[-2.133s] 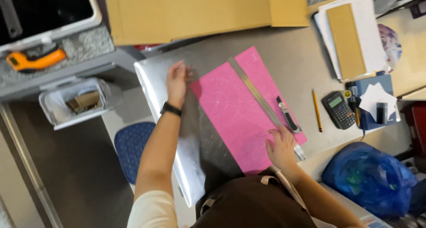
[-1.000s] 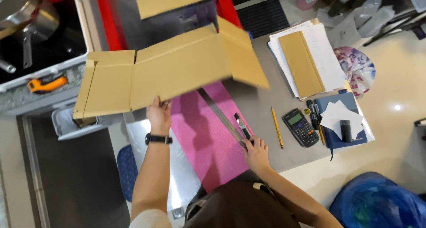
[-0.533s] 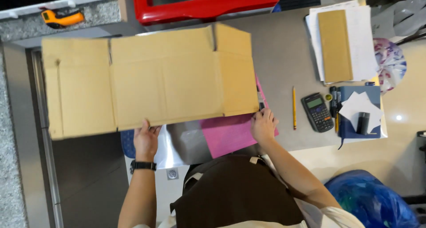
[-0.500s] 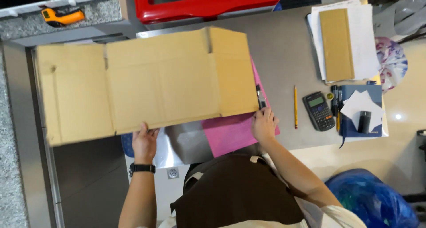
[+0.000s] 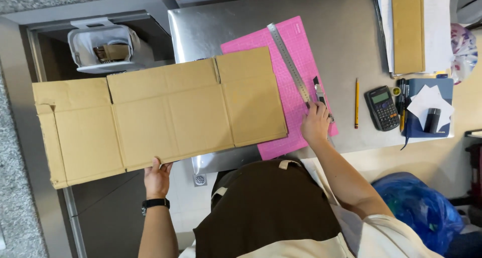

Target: Measuring and cutting cardboard pieces using a ruler, pencil, and utility knife on a cutting mat.

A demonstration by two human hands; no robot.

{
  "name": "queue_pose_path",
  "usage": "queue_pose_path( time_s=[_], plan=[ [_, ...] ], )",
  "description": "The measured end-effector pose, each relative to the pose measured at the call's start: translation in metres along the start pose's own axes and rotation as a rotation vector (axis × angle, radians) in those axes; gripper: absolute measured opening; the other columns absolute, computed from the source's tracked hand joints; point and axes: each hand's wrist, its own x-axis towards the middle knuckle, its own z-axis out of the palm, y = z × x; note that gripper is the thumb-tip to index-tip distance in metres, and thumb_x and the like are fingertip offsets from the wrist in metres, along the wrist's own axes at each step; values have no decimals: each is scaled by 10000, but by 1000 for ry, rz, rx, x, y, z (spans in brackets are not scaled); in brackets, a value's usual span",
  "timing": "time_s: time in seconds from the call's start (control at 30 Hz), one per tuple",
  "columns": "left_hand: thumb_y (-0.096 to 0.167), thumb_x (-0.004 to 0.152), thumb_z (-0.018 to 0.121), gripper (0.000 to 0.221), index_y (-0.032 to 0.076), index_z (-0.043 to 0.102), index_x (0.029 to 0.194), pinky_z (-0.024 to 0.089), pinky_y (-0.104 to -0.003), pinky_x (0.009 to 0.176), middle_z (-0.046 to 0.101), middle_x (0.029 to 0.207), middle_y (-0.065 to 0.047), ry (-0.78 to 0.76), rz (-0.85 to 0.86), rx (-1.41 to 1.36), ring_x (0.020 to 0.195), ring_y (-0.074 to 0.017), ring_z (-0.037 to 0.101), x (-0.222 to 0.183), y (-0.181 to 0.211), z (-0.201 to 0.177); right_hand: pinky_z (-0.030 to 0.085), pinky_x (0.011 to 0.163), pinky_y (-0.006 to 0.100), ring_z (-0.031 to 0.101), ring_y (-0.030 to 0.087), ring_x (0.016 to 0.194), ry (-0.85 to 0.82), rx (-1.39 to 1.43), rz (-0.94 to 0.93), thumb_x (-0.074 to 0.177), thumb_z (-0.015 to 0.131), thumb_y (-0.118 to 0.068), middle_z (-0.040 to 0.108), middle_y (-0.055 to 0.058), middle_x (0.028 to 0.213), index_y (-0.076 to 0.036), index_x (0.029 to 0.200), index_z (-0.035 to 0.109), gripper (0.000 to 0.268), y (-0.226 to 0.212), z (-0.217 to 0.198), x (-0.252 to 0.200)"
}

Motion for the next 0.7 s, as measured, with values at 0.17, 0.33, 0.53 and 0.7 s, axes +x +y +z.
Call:
queue_pose_path(
  time_s=[0.17,0.33,0.53,0.7],
  plan=[
    [212,1093,547,294,241,559,1385,449,-629,1110,623,1156,-86,-1,-48,12,1034,-336,650,-11,3,7,423,902,581,452,425,1175,11,-30,50,928,681,-177,435,158,1289,-86,1390,480,512,3,6,0],
    [224,1094,568,232,237,580,1325,473,-595,1087,642,1093,-39,-9,-77,70,943,-281,661,24,-42,-43,413,903,581,460,435,1135,83,16,103,938,710,-166,427,165,1273,-87,1361,492,482,-7,-19,4],
    [240,1086,591,152,244,585,1239,491,-539,1053,622,1009,-23,20,-160,123,907,-258,654,4,-69,-34,441,916,594,487,421,1187,99,83,158,927,762,-226,436,151,1323,-128,1374,511,522,30,-18,26],
    [281,1079,592,123,279,571,1199,506,-480,990,614,1016,51,128,-229,163,917,-228,651,-43,-89,-5,399,998,551,505,326,1185,10,11,183,977,697,-366,487,68,1239,-186,1365,541,456,70,-3,45]
  ],
)
